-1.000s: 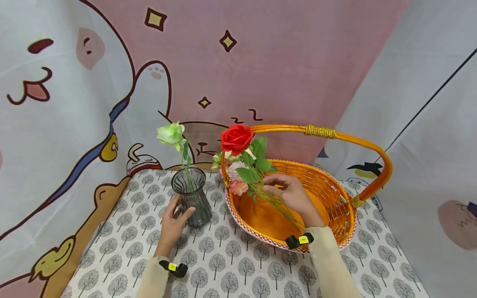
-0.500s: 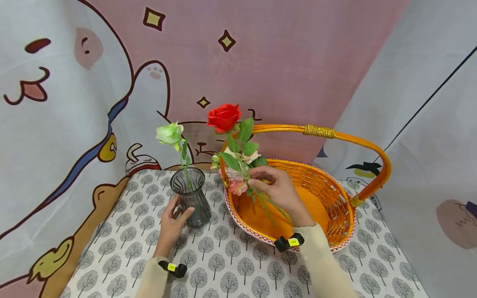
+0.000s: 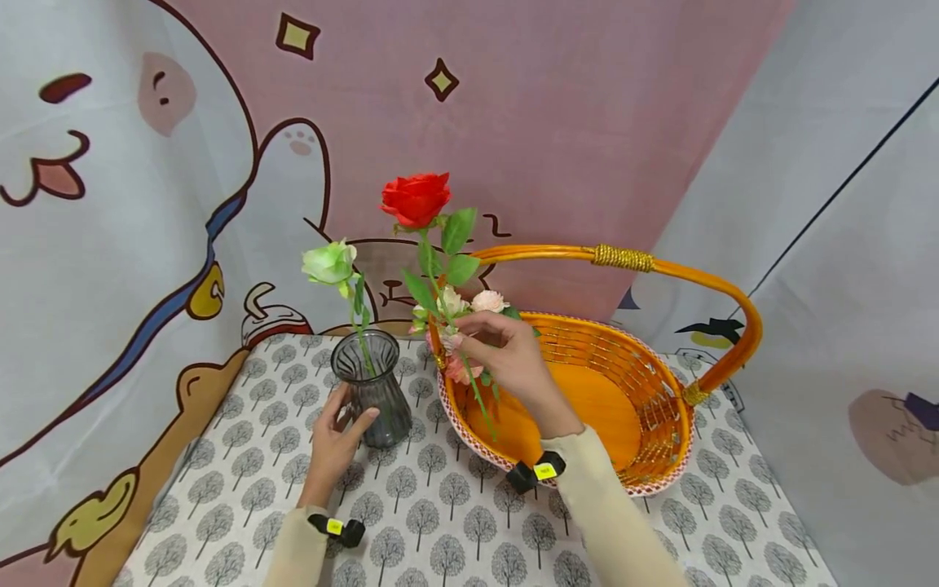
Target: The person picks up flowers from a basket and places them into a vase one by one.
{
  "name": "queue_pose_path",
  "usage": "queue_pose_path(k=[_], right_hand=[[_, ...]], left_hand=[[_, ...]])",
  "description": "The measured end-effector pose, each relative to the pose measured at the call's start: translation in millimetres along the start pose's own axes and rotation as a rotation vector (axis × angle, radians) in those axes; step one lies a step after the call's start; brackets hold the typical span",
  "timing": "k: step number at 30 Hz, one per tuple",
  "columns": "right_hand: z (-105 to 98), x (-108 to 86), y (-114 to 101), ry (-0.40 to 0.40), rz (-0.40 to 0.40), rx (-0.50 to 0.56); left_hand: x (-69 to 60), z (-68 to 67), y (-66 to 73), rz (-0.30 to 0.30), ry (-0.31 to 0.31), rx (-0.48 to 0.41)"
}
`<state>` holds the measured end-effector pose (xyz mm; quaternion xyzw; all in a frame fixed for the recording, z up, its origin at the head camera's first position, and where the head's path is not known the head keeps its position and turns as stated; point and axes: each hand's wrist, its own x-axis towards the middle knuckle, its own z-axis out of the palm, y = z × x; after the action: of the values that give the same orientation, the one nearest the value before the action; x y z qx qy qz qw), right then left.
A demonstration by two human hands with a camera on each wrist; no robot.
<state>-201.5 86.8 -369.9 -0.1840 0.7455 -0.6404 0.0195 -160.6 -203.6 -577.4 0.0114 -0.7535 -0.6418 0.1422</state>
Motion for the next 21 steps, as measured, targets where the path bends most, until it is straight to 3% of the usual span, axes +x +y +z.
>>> queue_pose_path(k=[12, 21], right_hand=[[29.0, 18.1, -23.7, 0.055, 0.043, 0.145], [48.1, 30.7, -35.7, 0.119, 0.022, 0.172]], left_hand=[[2.5, -0.8, 0.8, 0.003, -0.001, -0.019], [-0.4, -0.6, 2.9, -0.008, 0.003, -0.005]])
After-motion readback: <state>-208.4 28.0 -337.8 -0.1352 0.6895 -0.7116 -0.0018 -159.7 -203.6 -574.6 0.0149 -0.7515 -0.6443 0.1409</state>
